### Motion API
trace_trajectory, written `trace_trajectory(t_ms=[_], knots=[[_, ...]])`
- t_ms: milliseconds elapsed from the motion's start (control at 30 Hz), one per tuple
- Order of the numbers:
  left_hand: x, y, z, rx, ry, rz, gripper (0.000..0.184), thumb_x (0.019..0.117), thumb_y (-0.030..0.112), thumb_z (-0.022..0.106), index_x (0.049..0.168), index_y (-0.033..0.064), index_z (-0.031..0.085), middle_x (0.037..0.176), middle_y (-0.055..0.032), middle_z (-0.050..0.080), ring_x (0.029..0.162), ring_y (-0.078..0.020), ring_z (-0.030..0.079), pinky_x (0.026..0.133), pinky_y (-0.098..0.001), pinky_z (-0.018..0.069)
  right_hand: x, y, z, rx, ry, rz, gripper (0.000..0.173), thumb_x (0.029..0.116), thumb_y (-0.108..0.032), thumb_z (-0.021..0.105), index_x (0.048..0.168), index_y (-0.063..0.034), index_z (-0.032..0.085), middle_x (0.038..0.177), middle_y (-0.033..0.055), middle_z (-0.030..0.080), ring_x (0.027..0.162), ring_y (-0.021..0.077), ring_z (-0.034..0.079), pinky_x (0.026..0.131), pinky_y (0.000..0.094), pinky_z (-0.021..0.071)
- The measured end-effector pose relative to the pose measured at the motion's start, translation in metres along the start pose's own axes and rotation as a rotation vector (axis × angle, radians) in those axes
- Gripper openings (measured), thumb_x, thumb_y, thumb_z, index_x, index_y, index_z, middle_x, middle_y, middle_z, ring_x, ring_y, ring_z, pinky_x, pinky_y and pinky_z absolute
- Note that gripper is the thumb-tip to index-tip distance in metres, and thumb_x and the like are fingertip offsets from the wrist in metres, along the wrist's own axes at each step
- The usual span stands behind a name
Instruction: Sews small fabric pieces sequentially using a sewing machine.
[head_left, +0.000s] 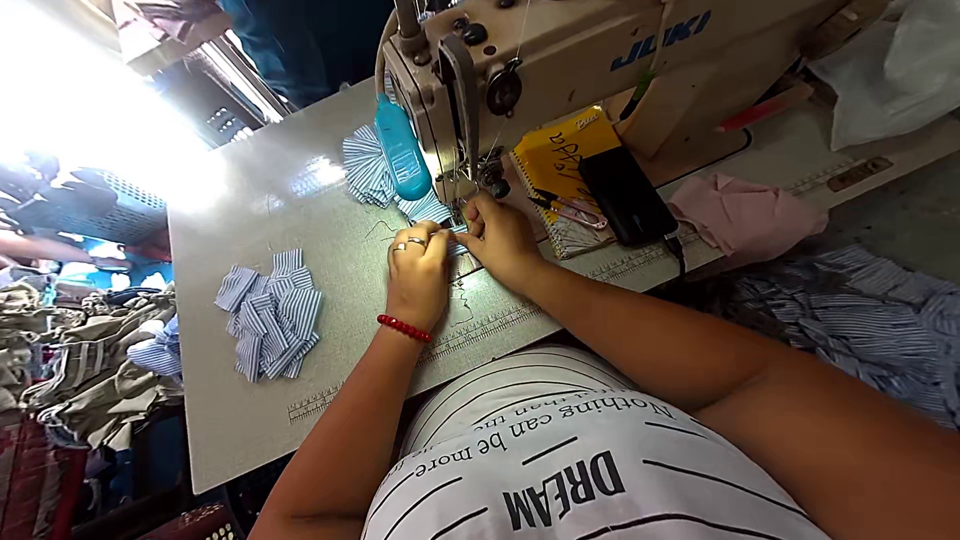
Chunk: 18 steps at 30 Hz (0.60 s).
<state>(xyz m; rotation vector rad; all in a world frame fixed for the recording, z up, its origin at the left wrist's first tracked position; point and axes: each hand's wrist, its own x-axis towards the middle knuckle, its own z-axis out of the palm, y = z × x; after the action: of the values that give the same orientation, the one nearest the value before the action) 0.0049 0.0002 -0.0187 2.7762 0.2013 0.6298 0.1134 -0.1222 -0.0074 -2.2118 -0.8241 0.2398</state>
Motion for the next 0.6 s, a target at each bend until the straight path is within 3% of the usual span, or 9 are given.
trace_trajectory(t_ms=[133, 167, 267, 367, 467, 600], knots=[[-0.002, -0.005, 0.002, -0.054, -0.098, 0.059, 0.03, 0.0997, 0.001, 0.054, 0.122, 0.0042, 0.074, 0.121, -0.0157, 0.072, 0.116, -0.0354, 0.066, 0.102, -0.0534, 0.0489, -0.005, 0.002, -0.001, 0.001, 0.059, -0.068, 0.021, 0.0933, -0.012, 0.072, 0.11, 0.0007, 0.068, 0.1, 0.0179, 0.068, 0.097, 0.0342, 0.068, 0.088, 0.0516, 0.0541], [-0.002, -0.006, 0.002, -0.059, -0.112, 0.053, 0.03, 0.0996, 0.002, 0.054, 0.123, 0.0048, 0.074, 0.122, -0.0154, 0.071, 0.116, -0.0349, 0.066, 0.102, -0.053, 0.0489, -0.009, 0.005, -0.001, -0.01, 0.091, -0.123, 0.016, 0.0943, -0.011, 0.07, 0.106, -0.0015, 0.072, 0.104, 0.0174, 0.07, 0.101, 0.0344, 0.067, 0.091, 0.0507, 0.0538], [0.0, -0.007, 0.003, -0.059, -0.124, 0.051, 0.031, 0.0992, 0.004, 0.055, 0.124, 0.006, 0.074, 0.122, -0.0151, 0.07, 0.115, -0.0345, 0.064, 0.1, -0.0518, 0.0489, -0.025, 0.012, -0.004, -0.129, 0.056, -0.204, 0.021, 0.099, -0.021, 0.063, 0.109, -0.0124, 0.08, 0.117, 0.0119, 0.07, 0.114, 0.0357, 0.06, 0.093, 0.0551, 0.0477], [0.003, -0.009, 0.003, -0.063, -0.145, 0.034, 0.034, 0.0974, 0.003, 0.055, 0.126, 0.0073, 0.073, 0.123, -0.0142, 0.07, 0.117, -0.0337, 0.063, 0.102, -0.0506, 0.048, -0.038, 0.015, -0.005, -0.275, 0.041, -0.218, 0.027, 0.1007, -0.03, 0.06, 0.119, -0.0222, 0.078, 0.127, 0.0097, 0.067, 0.125, 0.0367, 0.054, 0.098, 0.0596, 0.0411], [0.005, -0.01, 0.003, -0.071, -0.136, 0.027, 0.035, 0.0974, 0.002, 0.053, 0.126, 0.0067, 0.073, 0.123, -0.0146, 0.069, 0.117, -0.0332, 0.063, 0.102, -0.0493, 0.0478, -0.04, 0.013, -0.003, -0.342, 0.054, -0.227, 0.03, 0.1012, -0.031, 0.057, 0.123, -0.0224, 0.076, 0.133, 0.0116, 0.065, 0.136, 0.0396, 0.047, 0.108, 0.0646, 0.0336], [0.008, -0.012, 0.004, -0.083, -0.143, -0.003, 0.035, 0.097, 0.002, 0.053, 0.126, 0.007, 0.073, 0.123, -0.0143, 0.069, 0.116, -0.0335, 0.062, 0.1, -0.0499, 0.0477, -0.038, 0.01, 0.0, -0.382, 0.047, -0.222, 0.034, 0.1024, -0.032, 0.053, 0.128, -0.0227, 0.074, 0.136, 0.0121, 0.064, 0.141, 0.0414, 0.043, 0.114, 0.0701, 0.0257]])
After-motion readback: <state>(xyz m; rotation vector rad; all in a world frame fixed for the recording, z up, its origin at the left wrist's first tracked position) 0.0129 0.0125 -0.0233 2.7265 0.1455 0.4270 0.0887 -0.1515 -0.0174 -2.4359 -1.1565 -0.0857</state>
